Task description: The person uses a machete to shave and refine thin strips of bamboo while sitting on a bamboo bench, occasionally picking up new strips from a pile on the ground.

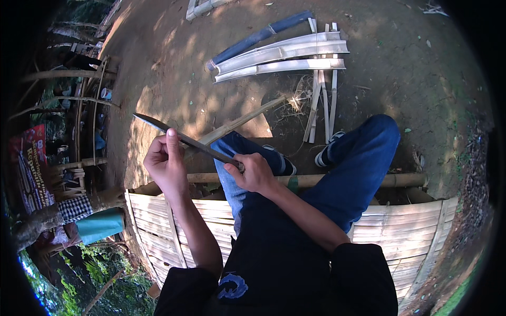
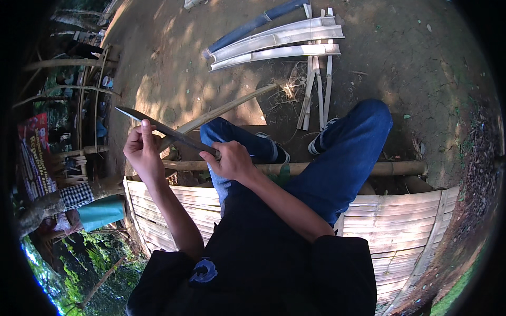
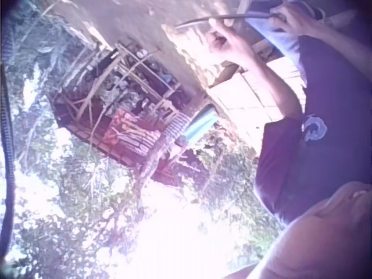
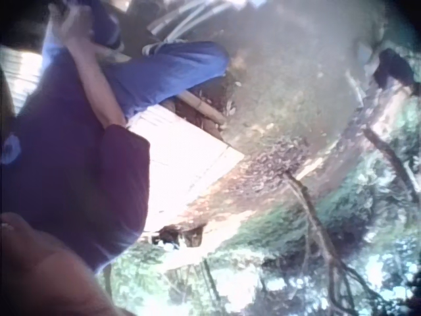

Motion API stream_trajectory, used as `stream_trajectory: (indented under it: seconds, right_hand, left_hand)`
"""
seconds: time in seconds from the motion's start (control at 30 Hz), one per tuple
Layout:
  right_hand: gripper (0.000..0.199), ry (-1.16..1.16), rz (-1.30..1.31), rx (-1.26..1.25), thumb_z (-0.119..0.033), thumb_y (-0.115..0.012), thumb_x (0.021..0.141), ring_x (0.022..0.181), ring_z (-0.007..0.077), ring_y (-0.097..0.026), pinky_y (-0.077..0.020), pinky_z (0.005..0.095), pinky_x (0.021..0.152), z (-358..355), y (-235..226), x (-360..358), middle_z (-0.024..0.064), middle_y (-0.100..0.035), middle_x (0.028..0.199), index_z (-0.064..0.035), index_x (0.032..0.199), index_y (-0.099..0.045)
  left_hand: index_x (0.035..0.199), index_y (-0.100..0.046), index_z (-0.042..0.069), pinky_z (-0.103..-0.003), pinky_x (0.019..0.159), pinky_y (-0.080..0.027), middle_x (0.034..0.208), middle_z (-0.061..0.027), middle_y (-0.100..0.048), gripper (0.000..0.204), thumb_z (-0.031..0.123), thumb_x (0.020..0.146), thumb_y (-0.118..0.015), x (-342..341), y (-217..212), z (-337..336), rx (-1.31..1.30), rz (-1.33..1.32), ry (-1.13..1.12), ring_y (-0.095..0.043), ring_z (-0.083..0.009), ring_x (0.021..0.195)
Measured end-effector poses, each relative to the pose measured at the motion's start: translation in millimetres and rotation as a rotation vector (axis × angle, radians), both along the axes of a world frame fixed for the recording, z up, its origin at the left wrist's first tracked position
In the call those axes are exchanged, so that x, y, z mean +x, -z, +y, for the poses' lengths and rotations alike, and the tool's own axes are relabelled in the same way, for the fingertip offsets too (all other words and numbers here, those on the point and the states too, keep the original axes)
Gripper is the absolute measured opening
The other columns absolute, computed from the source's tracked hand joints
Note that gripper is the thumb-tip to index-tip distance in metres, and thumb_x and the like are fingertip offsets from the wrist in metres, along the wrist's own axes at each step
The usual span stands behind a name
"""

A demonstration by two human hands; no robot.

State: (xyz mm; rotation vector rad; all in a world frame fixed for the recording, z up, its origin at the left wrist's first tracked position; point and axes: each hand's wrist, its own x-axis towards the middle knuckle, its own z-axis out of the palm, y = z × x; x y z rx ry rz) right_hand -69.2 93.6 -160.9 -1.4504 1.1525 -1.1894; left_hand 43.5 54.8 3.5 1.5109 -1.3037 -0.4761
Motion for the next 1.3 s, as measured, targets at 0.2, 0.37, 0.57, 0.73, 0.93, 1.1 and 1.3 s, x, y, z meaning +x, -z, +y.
stream_trajectory:
  seconds: [0.2,0.37,0.57,0.73,0.93,1.1,1.3]
  right_hand:
    - [0.055,0.023,0.138,0.159,-0.049,-0.055,0.089,0.059,0.0402,-0.063,-0.0502,0.0475,0.054,-5,14,-8,0.0219,-0.058,0.056,0.0020,0.071,-0.065]
    - [0.054,-0.023,0.140,0.025,-0.049,-0.056,0.088,0.061,0.0392,-0.064,-0.0532,0.0465,0.058,10,-19,-11,0.0203,-0.059,0.056,0.0013,0.075,-0.067]
    - [0.061,0.125,0.369,0.437,-0.053,-0.049,0.091,0.070,0.0413,-0.065,-0.0531,0.0471,0.064,-20,52,-45,0.0247,-0.062,0.064,0.0036,0.078,-0.068]
    - [0.048,-0.010,0.041,0.150,-0.041,-0.058,0.089,0.060,0.0410,-0.062,-0.0508,0.0437,0.058,5,-12,-25,0.0233,-0.058,0.058,0.0044,0.078,-0.067]
    - [0.047,0.151,0.161,0.088,-0.039,-0.057,0.090,0.065,0.0440,-0.061,-0.0494,0.0453,0.059,-15,39,-30,0.0259,-0.058,0.061,0.0049,0.079,-0.066]
    - [0.062,0.083,0.330,0.662,-0.049,-0.045,0.094,0.082,0.0427,-0.065,-0.0497,0.0477,0.074,-31,72,-54,0.0309,-0.063,0.077,0.0069,0.079,-0.068]
    - [0.048,0.004,-0.005,0.141,-0.039,-0.054,0.092,0.061,0.0412,-0.060,-0.0448,0.0446,0.059,-20,12,-21,0.0232,-0.056,0.058,0.0054,0.077,-0.064]
  left_hand:
    - [0.070,-0.058,0.002,-0.022,0.045,-0.017,0.051,0.0069,-0.038,0.039,0.031,0.096,-0.058,15,1,3,0.064,0.016,-0.080,-0.028,-0.0016,0.047]
    - [0.067,-0.054,0.004,-0.023,0.046,-0.020,0.050,0.0061,-0.031,0.040,0.031,0.097,-0.055,-4,1,12,-0.060,0.206,-0.009,-0.023,-0.0034,0.046]
    - [0.065,-0.052,0.004,-0.023,0.045,-0.019,0.049,0.0057,-0.031,0.043,0.032,0.098,-0.054,-13,3,19,-0.071,0.269,-0.019,-0.023,-0.0034,0.046]
    - [0.066,-0.051,0.005,-0.023,0.044,-0.017,0.051,0.0057,-0.032,0.042,0.030,0.099,-0.052,-20,6,18,-0.106,0.186,-0.015,-0.024,-0.0033,0.047]
    - [0.065,-0.050,0.004,-0.023,0.045,-0.017,0.052,0.0061,-0.033,0.042,0.029,0.099,-0.051,-20,2,20,-0.012,0.120,0.028,-0.025,-0.0031,0.047]
    - [0.064,-0.045,0.006,-0.022,0.044,-0.018,0.054,0.0042,-0.036,0.041,0.027,0.100,-0.051,-13,9,31,-0.065,0.177,-0.008,-0.029,-0.0034,0.047]
    - [0.065,-0.050,0.005,-0.020,0.045,-0.024,0.056,0.0044,-0.044,0.036,0.021,0.097,-0.057,-22,0,13,-0.091,0.209,0.018,-0.033,-0.0023,0.048]
